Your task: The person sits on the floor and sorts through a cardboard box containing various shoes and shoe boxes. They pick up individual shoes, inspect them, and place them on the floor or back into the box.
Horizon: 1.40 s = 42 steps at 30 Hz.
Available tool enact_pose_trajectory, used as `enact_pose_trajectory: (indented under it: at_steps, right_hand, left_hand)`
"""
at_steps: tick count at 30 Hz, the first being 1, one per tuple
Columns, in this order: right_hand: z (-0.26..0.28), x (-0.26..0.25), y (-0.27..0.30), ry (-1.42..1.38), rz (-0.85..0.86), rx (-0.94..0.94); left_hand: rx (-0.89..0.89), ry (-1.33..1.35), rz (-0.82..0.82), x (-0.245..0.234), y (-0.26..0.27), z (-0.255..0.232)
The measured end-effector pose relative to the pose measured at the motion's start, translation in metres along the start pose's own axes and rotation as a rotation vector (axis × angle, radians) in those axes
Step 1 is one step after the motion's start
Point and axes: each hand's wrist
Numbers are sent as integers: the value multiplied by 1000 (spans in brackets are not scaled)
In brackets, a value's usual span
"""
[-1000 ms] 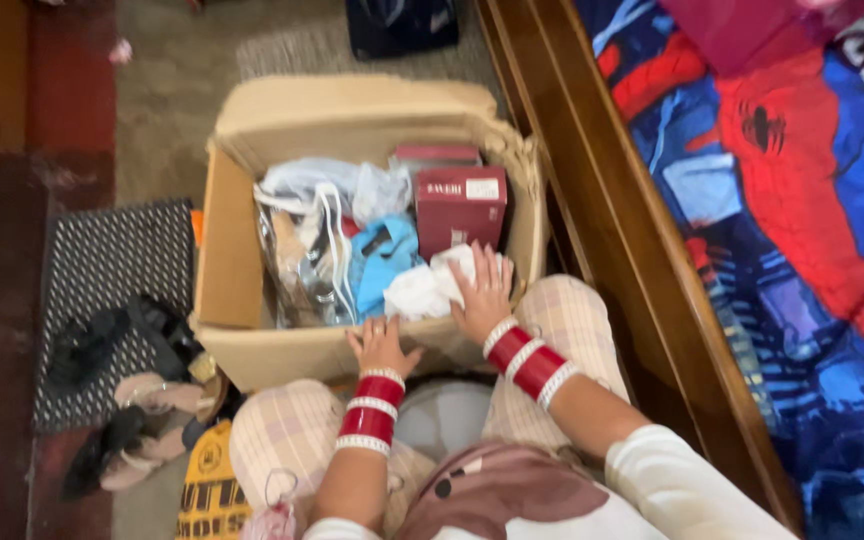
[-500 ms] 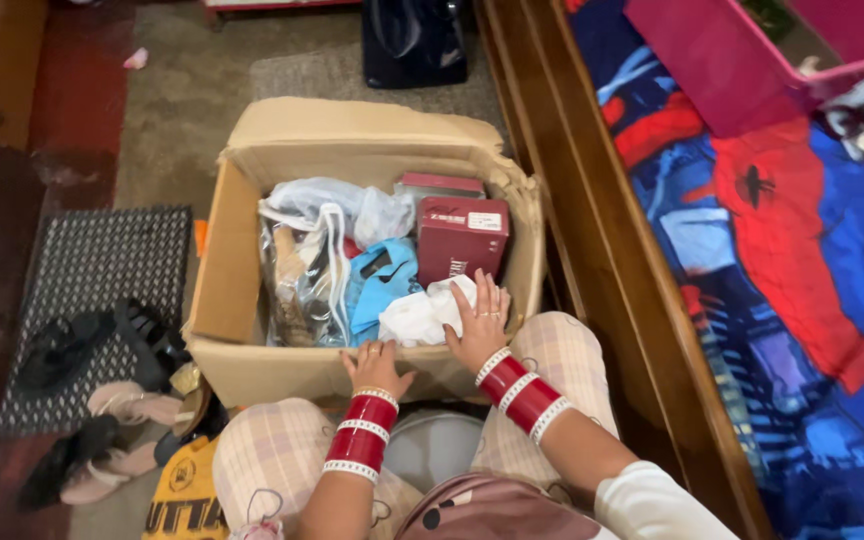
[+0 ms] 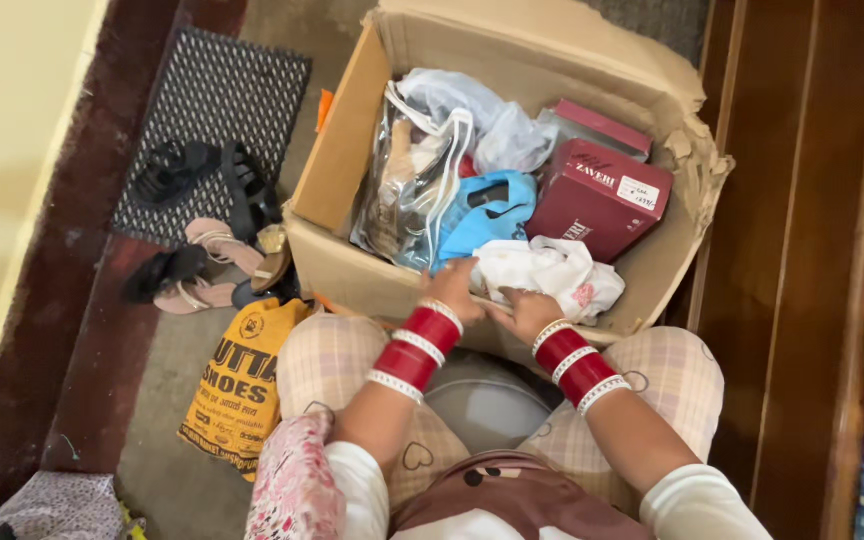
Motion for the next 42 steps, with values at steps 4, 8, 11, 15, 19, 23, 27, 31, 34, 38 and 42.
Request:
enact_pose_trajectory:
  at_steps: [4, 8, 11, 15, 19, 23, 27, 31, 34, 38, 42]
  right_hand:
    - [4, 2, 1, 80, -401, -195]
    - [9, -9, 9, 51, -449, -258]
    - [12, -24, 4, 52, -381, -236]
    - [15, -35, 0, 53, -295, -202]
    - [13, -37, -3, 46, -394, -277]
    - [10, -38, -7, 16, -368, -270]
    - [8, -39, -11, 26, -388, -277]
    - [3, -33, -12, 5, -420, -295]
    - [2, -23, -8, -1, -393, -250]
    - [4, -17, -10, -34, -305, -182]
    - [8, -13, -2, -13, -293, -172]
  left_hand:
    - [13, 56, 239, 19, -75, 40]
    - [-169, 390, -53, 57, -157, 56]
    - [-464, 90, -132, 31, -196, 59]
    - [-644, 83, -284, 7, -215, 56]
    - [-686, -27, -250, 11, -243, 51]
    - [-739, -122, -317, 37, -264, 58]
    - [-661, -224, -291, 51, -271, 66]
    - [-536, -198, -355, 68, -268, 87]
    - [-304, -369, -498, 81, -262, 122]
    - [-170, -569, -457, 46, -259, 145]
    - [0, -456, -704, 8, -190, 135]
Point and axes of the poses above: each hand's wrist, its own y-axis away from the middle knuckle, its own x-axis out of the palm, z = x × y, and after that the axes turned 8 degrees about -z, right-handed
